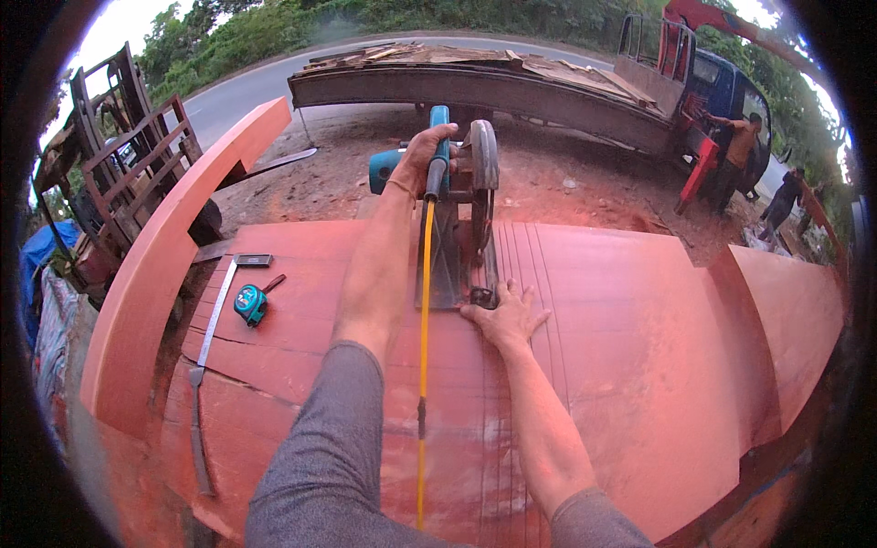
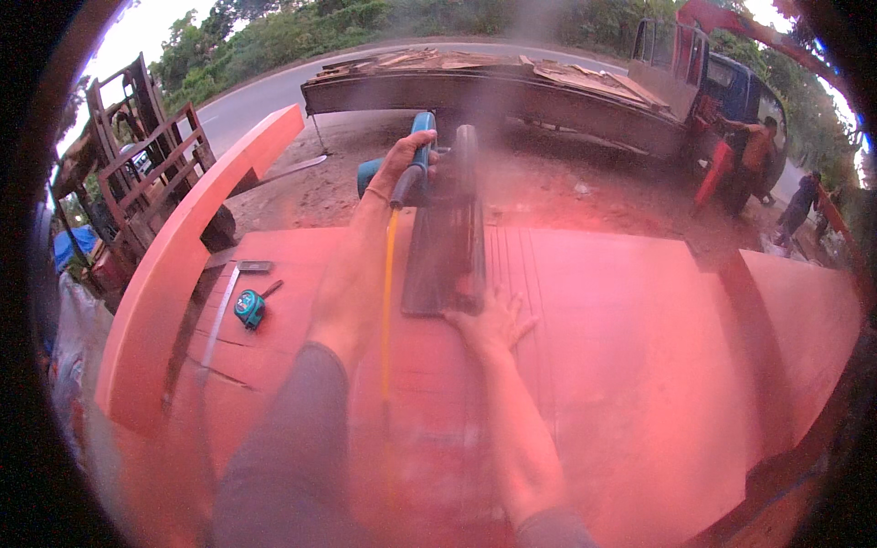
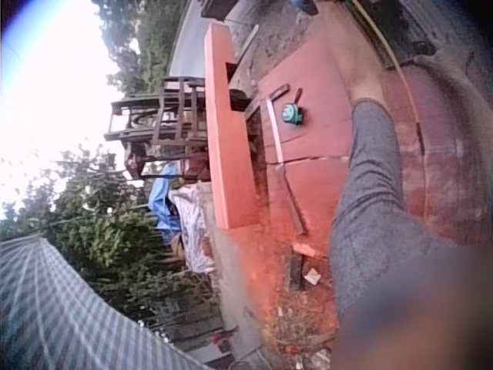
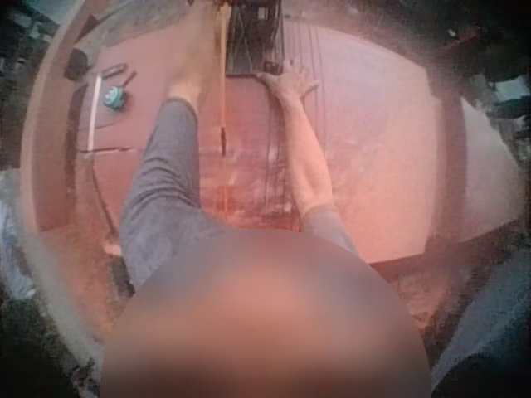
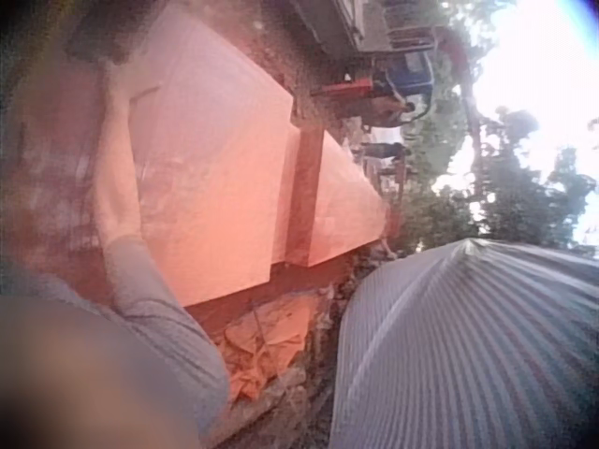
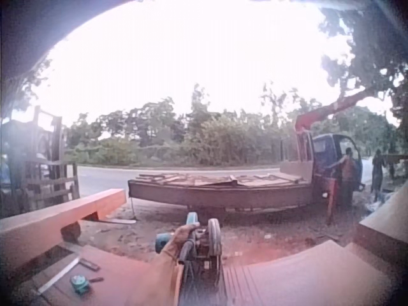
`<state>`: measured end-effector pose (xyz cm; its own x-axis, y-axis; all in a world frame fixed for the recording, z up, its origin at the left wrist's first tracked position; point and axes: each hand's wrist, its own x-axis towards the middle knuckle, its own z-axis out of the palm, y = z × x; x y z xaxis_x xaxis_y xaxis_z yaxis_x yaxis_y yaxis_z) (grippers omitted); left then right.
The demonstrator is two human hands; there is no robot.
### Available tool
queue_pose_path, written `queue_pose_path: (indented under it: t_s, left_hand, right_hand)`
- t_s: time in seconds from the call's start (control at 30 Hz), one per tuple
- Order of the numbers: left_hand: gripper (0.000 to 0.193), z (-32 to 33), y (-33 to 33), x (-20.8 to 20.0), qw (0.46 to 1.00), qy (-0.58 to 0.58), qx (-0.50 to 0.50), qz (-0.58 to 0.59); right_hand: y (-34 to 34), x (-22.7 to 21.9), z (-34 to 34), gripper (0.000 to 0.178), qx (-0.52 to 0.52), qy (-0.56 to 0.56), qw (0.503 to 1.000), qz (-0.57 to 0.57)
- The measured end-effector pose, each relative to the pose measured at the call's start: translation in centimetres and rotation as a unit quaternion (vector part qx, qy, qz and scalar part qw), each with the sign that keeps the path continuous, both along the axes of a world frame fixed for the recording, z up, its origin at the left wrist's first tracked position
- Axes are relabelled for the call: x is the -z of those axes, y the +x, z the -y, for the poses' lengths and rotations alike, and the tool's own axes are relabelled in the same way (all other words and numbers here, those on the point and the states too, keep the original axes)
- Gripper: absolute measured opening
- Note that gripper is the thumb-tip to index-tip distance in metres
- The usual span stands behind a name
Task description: The person uses a circular saw to cut a large red-painted wooden board. They guide the saw along the board's surface, making multiple passes to complete the cut. The person adjusts their grip and position as needed to maintain control of the saw.
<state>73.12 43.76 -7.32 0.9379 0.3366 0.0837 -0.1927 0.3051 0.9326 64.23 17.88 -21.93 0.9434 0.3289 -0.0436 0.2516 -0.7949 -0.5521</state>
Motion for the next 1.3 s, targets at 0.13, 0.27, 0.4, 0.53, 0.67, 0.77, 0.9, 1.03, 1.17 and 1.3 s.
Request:
queue_pose_path:
  t_s: [0.13,0.27,0.4,0.53,0.67,0.77,0.9,1.03,1.17,1.3]
  left_hand:
    - [0.036,-0.3,0.5,0.0,1.0,-0.001,0.009,-0.004]
    - [0.038,-0.4,0.6,0.0,1.0,0.019,0.006,0.011]
    - [0.036,-0.4,0.4,0.2,1.0,0.017,0.005,0.017]
    - [0.034,-0.3,0.3,0.4,1.0,0.02,-0.014,0.016]
    - [0.033,-0.5,0.7,0.7,1.0,-0.013,0.005,0.018]
    - [0.032,-0.7,0.9,0.8,0.999,-0.001,0.016,0.046]
    - [0.034,-0.8,0.7,0.7,0.998,0.01,0.017,0.056]
    - [0.036,-0.6,0.5,0.7,0.997,0.009,0.011,0.075]
    - [0.038,-0.6,0.3,1.0,0.997,0.011,0.016,0.078]
    - [0.039,-0.6,0.3,1.3,0.996,0.002,0.016,0.091]
  right_hand:
    - [0.7,-0.2,-0.5,0.101,0.004,-0.015,1.0,-0.012]
    - [0.8,-0.3,-0.6,0.101,0.003,-0.009,1.0,-0.024]
    - [0.5,0.1,-0.7,0.102,0.009,-0.009,1.0,-0.01]
    - [0.6,0.2,-0.8,0.103,0.01,-0.013,1.0,-0.014]
    - [0.9,0.2,-0.8,0.104,0.006,-0.018,0.999,-0.027]
    - [1.1,0.5,-0.9,0.104,0.024,-0.029,0.999,-0.001]
    - [1.1,1.4,-1.0,0.109,0.03,-0.019,0.999,0.004]
    - [1.5,1.8,-1.1,0.114,0.042,-0.029,0.998,0.023]
    - [1.2,1.7,-0.9,0.116,0.04,-0.03,0.999,0.009]
    - [1.1,1.5,-0.9,0.117,0.028,-0.03,0.999,0.015]
